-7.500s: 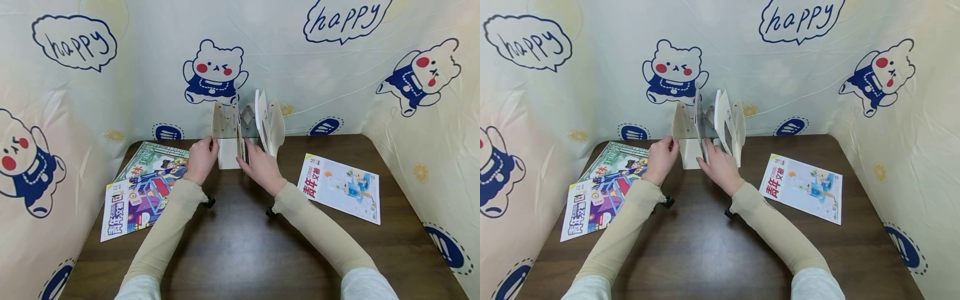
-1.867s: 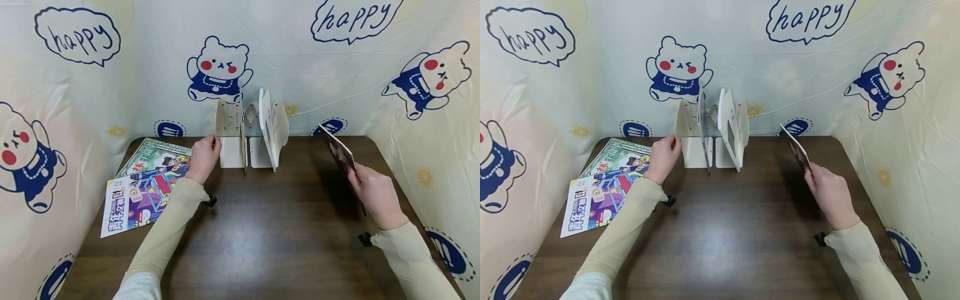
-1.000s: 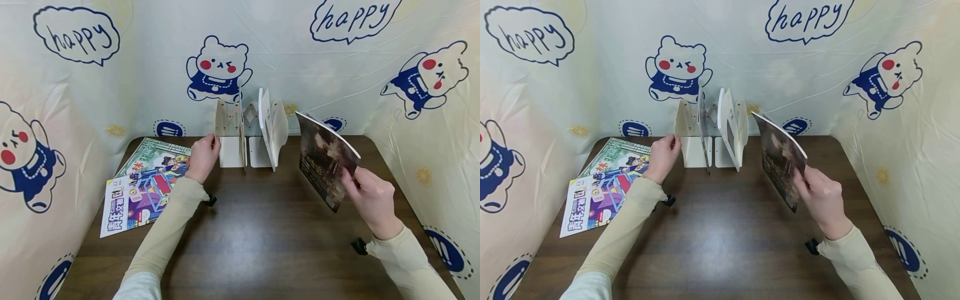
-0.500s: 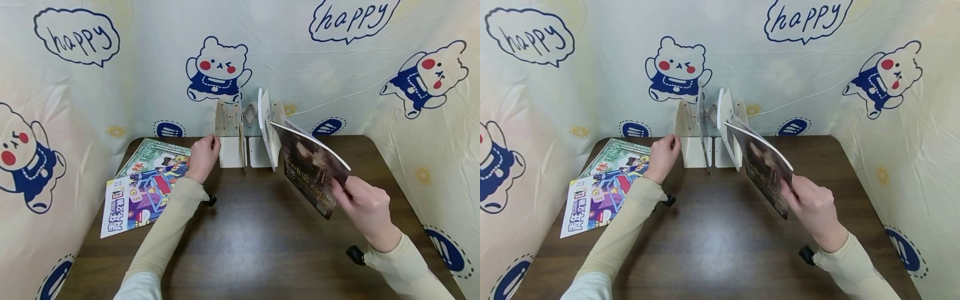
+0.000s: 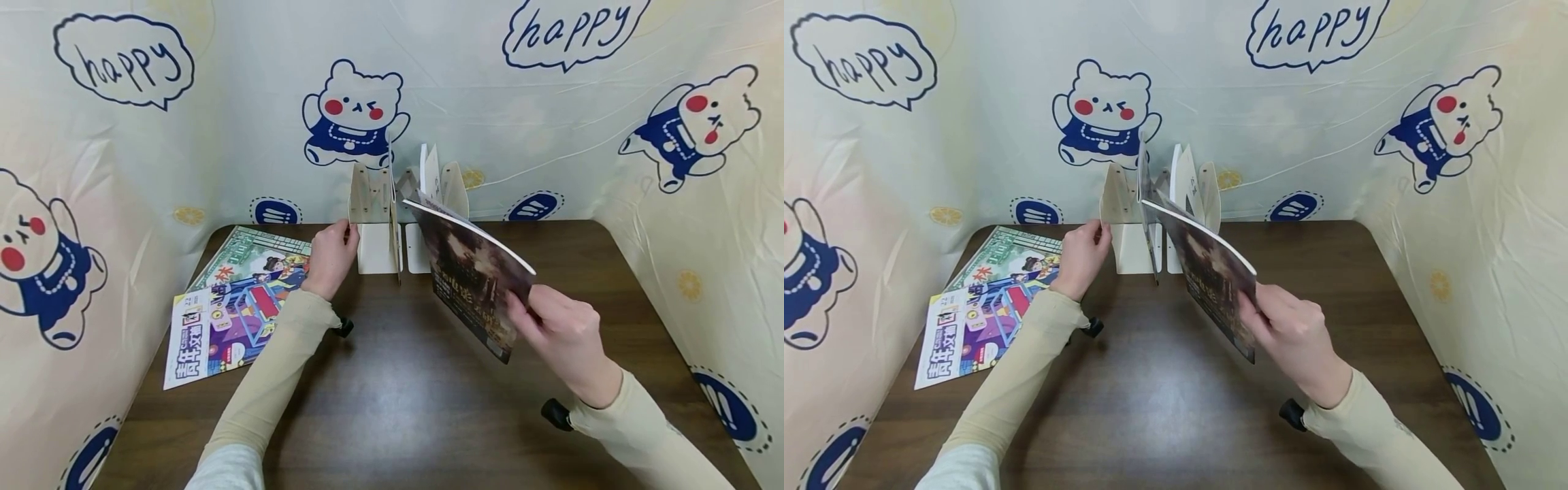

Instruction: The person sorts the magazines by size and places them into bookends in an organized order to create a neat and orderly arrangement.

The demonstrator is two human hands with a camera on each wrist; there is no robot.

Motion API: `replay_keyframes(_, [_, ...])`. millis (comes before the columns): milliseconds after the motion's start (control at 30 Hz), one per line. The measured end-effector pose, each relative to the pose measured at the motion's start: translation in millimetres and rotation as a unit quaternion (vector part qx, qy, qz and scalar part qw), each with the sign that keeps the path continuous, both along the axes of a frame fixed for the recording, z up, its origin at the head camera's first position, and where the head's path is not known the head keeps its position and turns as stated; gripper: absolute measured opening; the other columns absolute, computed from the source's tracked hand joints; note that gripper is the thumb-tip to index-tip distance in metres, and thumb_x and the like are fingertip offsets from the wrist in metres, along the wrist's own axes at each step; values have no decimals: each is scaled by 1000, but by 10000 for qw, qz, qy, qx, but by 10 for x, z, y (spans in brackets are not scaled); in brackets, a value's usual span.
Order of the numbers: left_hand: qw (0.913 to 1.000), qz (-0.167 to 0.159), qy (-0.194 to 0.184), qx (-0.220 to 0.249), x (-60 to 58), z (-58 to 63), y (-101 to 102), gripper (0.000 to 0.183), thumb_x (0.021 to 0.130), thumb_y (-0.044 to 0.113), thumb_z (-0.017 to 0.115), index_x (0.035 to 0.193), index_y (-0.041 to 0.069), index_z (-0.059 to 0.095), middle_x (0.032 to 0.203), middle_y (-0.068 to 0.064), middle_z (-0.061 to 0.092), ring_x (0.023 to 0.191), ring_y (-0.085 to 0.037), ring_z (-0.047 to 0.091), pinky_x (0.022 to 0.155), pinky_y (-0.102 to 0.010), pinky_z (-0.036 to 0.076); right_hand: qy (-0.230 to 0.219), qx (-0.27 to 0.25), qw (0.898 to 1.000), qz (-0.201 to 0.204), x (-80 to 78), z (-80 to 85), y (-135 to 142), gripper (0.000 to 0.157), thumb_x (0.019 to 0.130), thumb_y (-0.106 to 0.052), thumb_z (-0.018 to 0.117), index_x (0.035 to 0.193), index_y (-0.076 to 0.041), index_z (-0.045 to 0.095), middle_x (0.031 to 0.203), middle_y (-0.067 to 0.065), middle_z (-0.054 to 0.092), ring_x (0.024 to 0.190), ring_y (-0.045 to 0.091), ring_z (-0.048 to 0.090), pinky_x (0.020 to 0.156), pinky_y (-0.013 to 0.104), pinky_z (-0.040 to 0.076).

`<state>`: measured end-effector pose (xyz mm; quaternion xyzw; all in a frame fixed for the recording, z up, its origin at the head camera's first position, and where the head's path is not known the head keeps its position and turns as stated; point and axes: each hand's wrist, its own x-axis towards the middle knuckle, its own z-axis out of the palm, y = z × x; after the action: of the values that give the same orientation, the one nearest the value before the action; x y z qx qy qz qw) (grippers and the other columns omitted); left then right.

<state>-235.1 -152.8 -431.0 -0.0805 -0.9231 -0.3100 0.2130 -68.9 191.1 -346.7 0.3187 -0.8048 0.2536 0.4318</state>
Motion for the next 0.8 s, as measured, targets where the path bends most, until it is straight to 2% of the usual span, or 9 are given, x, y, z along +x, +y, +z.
replay_keyframes(200, [10000, 18, -26, 21, 5, 5, -4, 25, 107, 18, 57, 91, 2, 68, 75, -12, 68, 61, -26, 62, 55, -39, 50, -317, -233, 9992, 36, -71, -28, -177, 36, 106, -26, 58, 76, -6, 66, 69, 1, 62, 55, 9, 53, 46, 27, 46])
replay_keyframes(500, [9998, -16, -169, 69, 11, 14, -3, 26, 108, 20, 56, 95, 1, 69, 78, -12, 69, 63, -25, 64, 56, -38, 52, -637, -649, 9959, 20, -157, -94, -379, 37, 107, -29, 54, 79, -7, 64, 68, 2, 59, 56, 14, 53, 46, 35, 46])
replay_keyframes(667, [9998, -22, -210, 47, 14, 5, -1, 30, 109, 23, 54, 95, 1, 69, 78, -13, 69, 63, -26, 64, 57, -38, 53, -705, -835, 9940, 58, -195, -120, -449, 34, 106, -25, 56, 78, -7, 64, 66, 2, 57, 53, 12, 53, 44, 32, 45])
replay_keyframes(800, [9997, -5, -259, 38, 7, 21, 2, 31, 109, 23, 53, 96, 0, 69, 79, -14, 70, 65, -26, 66, 58, -39, 55, -656, -752, 9950, 55, -260, -136, -496, 31, 105, -22, 57, 82, -4, 64, 70, 7, 59, 57, 16, 53, 46, 33, 45])
